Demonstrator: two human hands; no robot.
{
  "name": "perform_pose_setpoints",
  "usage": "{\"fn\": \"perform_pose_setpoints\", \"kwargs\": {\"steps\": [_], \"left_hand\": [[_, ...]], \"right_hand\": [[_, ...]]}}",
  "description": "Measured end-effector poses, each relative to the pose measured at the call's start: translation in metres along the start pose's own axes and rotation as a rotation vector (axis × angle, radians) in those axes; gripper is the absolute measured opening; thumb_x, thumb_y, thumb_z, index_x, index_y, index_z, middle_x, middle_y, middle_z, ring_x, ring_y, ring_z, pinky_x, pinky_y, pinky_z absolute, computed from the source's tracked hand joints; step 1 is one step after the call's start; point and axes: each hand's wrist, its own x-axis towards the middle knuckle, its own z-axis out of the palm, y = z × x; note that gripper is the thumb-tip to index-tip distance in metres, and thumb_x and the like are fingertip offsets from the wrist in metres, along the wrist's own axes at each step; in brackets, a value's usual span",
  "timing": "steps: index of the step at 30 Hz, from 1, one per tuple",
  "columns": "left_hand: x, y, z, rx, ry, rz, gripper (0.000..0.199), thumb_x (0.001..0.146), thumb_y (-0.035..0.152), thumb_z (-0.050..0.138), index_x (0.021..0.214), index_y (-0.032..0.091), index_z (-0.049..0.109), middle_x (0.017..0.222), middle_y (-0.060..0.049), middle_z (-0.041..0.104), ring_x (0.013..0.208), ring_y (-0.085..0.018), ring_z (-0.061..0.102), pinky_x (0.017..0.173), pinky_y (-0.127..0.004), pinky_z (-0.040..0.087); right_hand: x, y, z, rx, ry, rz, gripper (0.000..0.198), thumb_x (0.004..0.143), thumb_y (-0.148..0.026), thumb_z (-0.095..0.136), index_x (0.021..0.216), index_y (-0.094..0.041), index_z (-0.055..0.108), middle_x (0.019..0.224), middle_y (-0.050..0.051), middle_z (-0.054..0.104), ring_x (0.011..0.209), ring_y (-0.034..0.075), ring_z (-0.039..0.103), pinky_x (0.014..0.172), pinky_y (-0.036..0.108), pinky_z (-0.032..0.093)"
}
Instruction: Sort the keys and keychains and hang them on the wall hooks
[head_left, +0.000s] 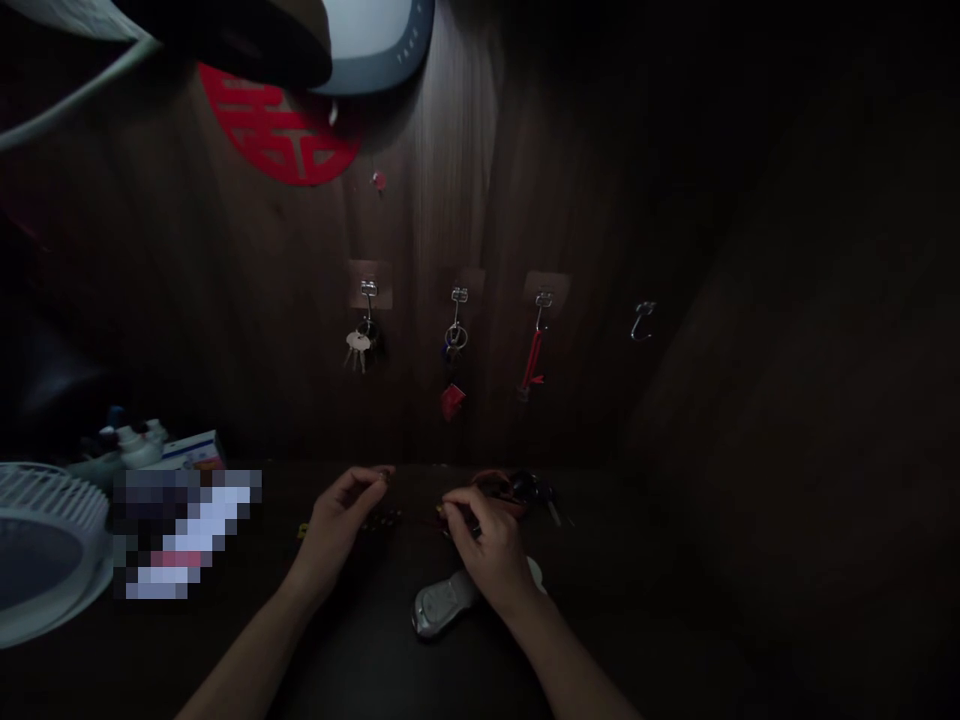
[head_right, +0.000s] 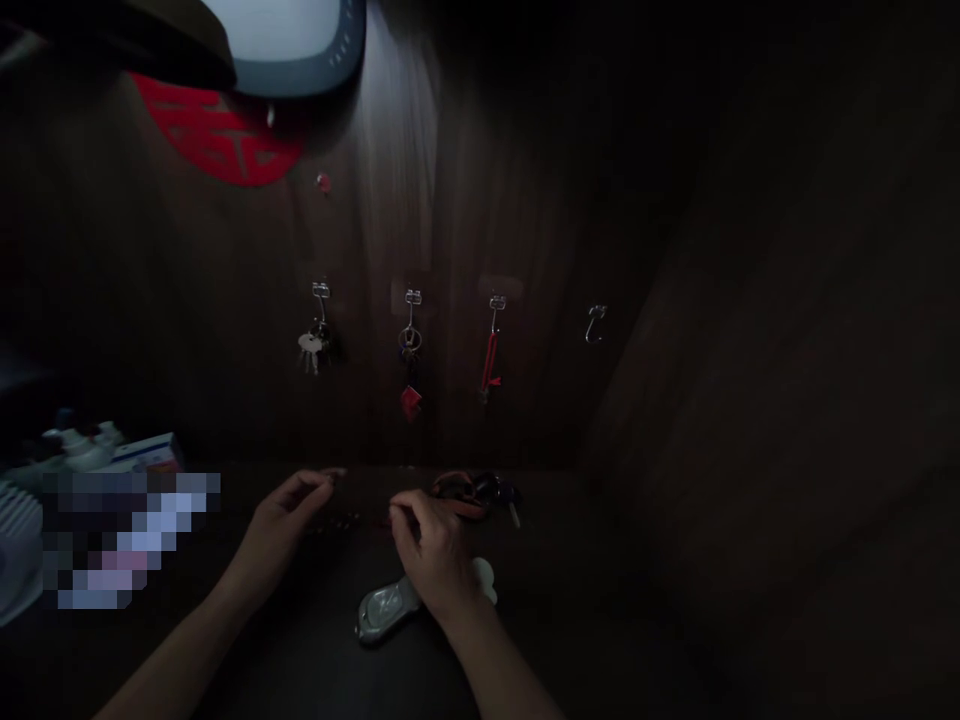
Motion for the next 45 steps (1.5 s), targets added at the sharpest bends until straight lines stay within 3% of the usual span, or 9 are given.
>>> {"fn": "perform_pose_setpoints", "kwargs": {"steps": [5, 12, 19, 25, 33, 39, 45], "left_hand": [[0.017, 0.03, -0.007, 0.101, 0.133, 0.11, 0.02, 0.072, 0.039, 0.065, 0.08, 0.02, 0.065, 0.098, -0.005, 0.072, 0.095, -0.023, 0.063, 0.084, -0.036, 0.047], [0.058, 0.076, -0.007, 0.083, 0.326, 0.409, 0.019, 0.069, 0.033, 0.069, 0.082, 0.02, 0.063, 0.091, -0.002, 0.071, 0.09, -0.019, 0.065, 0.083, -0.033, 0.05], [0.093, 0.11, 0.001, 0.216, 0.422, 0.644, 0.02, 0.068, 0.028, 0.069, 0.083, 0.018, 0.061, 0.08, 0.0, 0.067, 0.078, -0.016, 0.064, 0.072, -0.028, 0.051], [0.11, 0.118, 0.01, 0.402, 0.466, 0.693, 0.021, 0.071, 0.029, 0.067, 0.088, 0.02, 0.06, 0.079, 0.001, 0.066, 0.074, -0.015, 0.064, 0.07, -0.026, 0.05], [0.114, 0.123, 0.012, 0.645, 0.487, 0.717, 0.011, 0.072, 0.027, 0.064, 0.079, 0.019, 0.062, 0.075, 0.001, 0.059, 0.064, -0.015, 0.057, 0.067, -0.028, 0.046], [0.114, 0.116, 0.007, 0.618, 0.491, 0.681, 0.018, 0.077, 0.036, 0.058, 0.082, 0.02, 0.064, 0.081, -0.001, 0.061, 0.073, -0.018, 0.058, 0.069, -0.029, 0.045], [0.102, 0.102, -0.003, 0.589, 0.489, 0.661, 0.025, 0.084, 0.033, 0.046, 0.085, 0.019, 0.067, 0.089, -0.005, 0.062, 0.084, -0.02, 0.058, 0.078, -0.03, 0.045]], "right_hand": [[0.0, 0.0, -0.001, -0.035, -0.02, -0.028, 0.014, 0.088, -0.018, 0.046, 0.086, -0.021, 0.059, 0.075, 0.001, 0.067, 0.07, 0.014, 0.064, 0.064, 0.023, 0.046], [0.001, -0.003, -0.001, -0.059, -0.034, -0.024, 0.015, 0.087, -0.017, 0.046, 0.083, -0.021, 0.06, 0.073, 0.0, 0.067, 0.067, 0.014, 0.064, 0.065, 0.024, 0.045], [-0.001, -0.001, 0.001, -0.052, -0.059, 0.009, 0.014, 0.085, -0.015, 0.047, 0.082, -0.021, 0.06, 0.073, 0.0, 0.066, 0.068, 0.014, 0.063, 0.065, 0.022, 0.045], [-0.001, -0.001, 0.0, -0.058, -0.068, 0.003, 0.016, 0.086, -0.016, 0.045, 0.082, -0.021, 0.06, 0.073, 0.001, 0.067, 0.067, 0.015, 0.063, 0.066, 0.024, 0.046], [-0.001, 0.0, -0.001, -0.08, -0.069, -0.012, 0.016, 0.086, -0.016, 0.045, 0.082, -0.021, 0.06, 0.071, 0.0, 0.066, 0.065, 0.014, 0.063, 0.065, 0.023, 0.046], [-0.001, 0.001, 0.0, -0.088, -0.072, -0.007, 0.017, 0.085, -0.017, 0.045, 0.082, -0.022, 0.061, 0.072, 0.0, 0.067, 0.064, 0.014, 0.064, 0.064, 0.023, 0.046], [-0.001, -0.002, -0.001, -0.082, -0.093, -0.001, 0.016, 0.086, -0.016, 0.046, 0.083, -0.022, 0.06, 0.074, 0.0, 0.068, 0.066, 0.014, 0.064, 0.065, 0.024, 0.045]]}}
